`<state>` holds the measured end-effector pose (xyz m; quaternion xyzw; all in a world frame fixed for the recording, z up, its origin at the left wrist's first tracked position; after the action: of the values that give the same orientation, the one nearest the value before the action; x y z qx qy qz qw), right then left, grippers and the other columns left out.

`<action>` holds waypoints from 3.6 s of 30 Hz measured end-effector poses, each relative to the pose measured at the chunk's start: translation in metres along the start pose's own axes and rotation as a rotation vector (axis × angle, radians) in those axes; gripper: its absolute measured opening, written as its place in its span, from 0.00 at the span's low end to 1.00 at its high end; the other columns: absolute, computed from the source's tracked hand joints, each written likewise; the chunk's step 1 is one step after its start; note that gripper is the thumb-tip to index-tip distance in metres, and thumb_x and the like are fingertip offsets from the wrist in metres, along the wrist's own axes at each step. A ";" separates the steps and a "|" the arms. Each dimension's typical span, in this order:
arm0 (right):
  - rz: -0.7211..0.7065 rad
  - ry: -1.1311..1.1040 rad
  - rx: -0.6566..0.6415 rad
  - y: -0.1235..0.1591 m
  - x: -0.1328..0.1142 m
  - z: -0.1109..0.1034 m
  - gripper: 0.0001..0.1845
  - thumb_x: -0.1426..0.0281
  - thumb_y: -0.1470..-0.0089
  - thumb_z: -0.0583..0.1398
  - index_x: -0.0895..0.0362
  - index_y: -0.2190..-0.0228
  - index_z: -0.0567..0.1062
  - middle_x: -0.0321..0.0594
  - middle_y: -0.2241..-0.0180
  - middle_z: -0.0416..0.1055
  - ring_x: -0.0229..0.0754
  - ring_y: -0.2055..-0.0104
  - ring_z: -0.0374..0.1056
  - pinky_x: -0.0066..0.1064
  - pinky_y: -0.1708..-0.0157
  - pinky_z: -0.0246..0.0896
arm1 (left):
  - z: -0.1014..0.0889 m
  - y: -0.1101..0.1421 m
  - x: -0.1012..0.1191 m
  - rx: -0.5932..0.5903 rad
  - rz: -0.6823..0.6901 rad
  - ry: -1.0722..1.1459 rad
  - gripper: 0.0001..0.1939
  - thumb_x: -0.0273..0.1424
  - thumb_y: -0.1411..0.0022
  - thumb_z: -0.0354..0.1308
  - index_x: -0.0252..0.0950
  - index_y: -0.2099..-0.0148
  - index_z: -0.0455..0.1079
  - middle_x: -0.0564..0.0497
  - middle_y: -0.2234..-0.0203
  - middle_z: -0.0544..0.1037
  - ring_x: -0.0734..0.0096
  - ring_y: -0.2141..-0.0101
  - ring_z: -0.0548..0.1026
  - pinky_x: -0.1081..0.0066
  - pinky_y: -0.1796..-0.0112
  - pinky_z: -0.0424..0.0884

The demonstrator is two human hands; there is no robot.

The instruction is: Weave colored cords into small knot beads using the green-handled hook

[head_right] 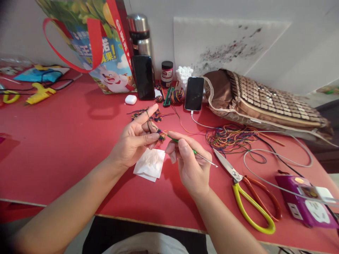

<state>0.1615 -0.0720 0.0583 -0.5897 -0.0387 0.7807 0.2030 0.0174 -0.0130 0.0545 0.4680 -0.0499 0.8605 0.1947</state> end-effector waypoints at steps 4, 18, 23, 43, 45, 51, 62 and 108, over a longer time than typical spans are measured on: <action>-0.016 0.018 -0.008 -0.001 -0.001 0.001 0.12 0.64 0.35 0.63 0.52 0.58 0.87 0.38 0.76 0.77 0.37 0.78 0.67 0.29 0.81 0.59 | 0.000 0.000 0.000 -0.006 -0.002 0.001 0.49 0.24 0.48 0.75 0.41 0.26 0.64 0.60 0.74 0.75 0.79 0.78 0.68 0.73 0.75 0.62; 0.021 -0.063 0.014 -0.001 -0.002 0.000 0.12 0.67 0.36 0.63 0.50 0.58 0.88 0.37 0.76 0.77 0.36 0.78 0.65 0.30 0.80 0.59 | 0.001 0.002 0.004 0.007 0.043 -0.022 0.50 0.24 0.47 0.74 0.42 0.25 0.62 0.60 0.74 0.75 0.77 0.76 0.70 0.72 0.74 0.63; 0.035 -0.081 0.015 -0.001 -0.002 0.000 0.12 0.67 0.35 0.63 0.50 0.58 0.88 0.38 0.76 0.78 0.36 0.79 0.65 0.30 0.80 0.59 | 0.001 0.002 0.005 0.020 0.042 -0.032 0.51 0.25 0.47 0.75 0.40 0.24 0.60 0.59 0.75 0.76 0.79 0.78 0.67 0.72 0.75 0.61; 0.078 -0.075 0.083 -0.002 -0.006 -0.009 0.09 0.65 0.39 0.66 0.51 0.62 0.89 0.37 0.79 0.75 0.37 0.77 0.66 0.28 0.81 0.52 | 0.001 0.004 0.015 0.006 0.099 -0.112 0.43 0.25 0.46 0.73 0.40 0.29 0.69 0.58 0.75 0.74 0.78 0.76 0.67 0.73 0.75 0.62; 0.072 -0.070 0.076 -0.003 -0.007 -0.010 0.09 0.66 0.38 0.66 0.51 0.62 0.89 0.37 0.79 0.74 0.36 0.77 0.66 0.28 0.81 0.52 | 0.002 0.004 0.016 0.000 0.101 -0.118 0.41 0.25 0.46 0.72 0.40 0.30 0.70 0.58 0.75 0.74 0.78 0.76 0.67 0.73 0.75 0.62; 0.046 -0.026 0.035 -0.003 -0.011 -0.012 0.10 0.68 0.37 0.65 0.51 0.61 0.89 0.37 0.78 0.74 0.38 0.75 0.67 0.28 0.79 0.53 | 0.002 0.005 0.017 -0.017 0.111 -0.145 0.41 0.25 0.45 0.72 0.41 0.30 0.70 0.57 0.75 0.75 0.76 0.75 0.70 0.73 0.74 0.63; 0.007 0.018 0.032 -0.005 -0.018 -0.015 0.12 0.72 0.38 0.64 0.52 0.62 0.89 0.37 0.78 0.74 0.37 0.77 0.66 0.31 0.77 0.56 | 0.002 0.004 0.017 -0.053 0.115 -0.170 0.40 0.26 0.44 0.73 0.41 0.30 0.71 0.57 0.74 0.78 0.73 0.72 0.76 0.71 0.68 0.71; 0.340 -0.302 0.013 -0.007 0.021 0.003 0.11 0.61 0.39 0.66 0.49 0.60 0.88 0.33 0.77 0.78 0.31 0.83 0.56 0.28 0.78 0.58 | 0.008 0.005 0.004 0.033 0.098 -0.093 0.33 0.26 0.45 0.75 0.43 0.37 0.77 0.53 0.65 0.83 0.80 0.78 0.72 0.73 0.75 0.69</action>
<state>0.1558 -0.0579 0.0425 -0.4628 0.0362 0.8834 0.0644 0.0193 -0.0187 0.0627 0.5078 -0.0675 0.8471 0.1418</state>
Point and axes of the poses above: each hand's wrist, its own y-axis away from the middle knuckle, its own z-axis out of the palm, x = y × z, the point moved 8 cm from there along -y, towards the middle knuckle
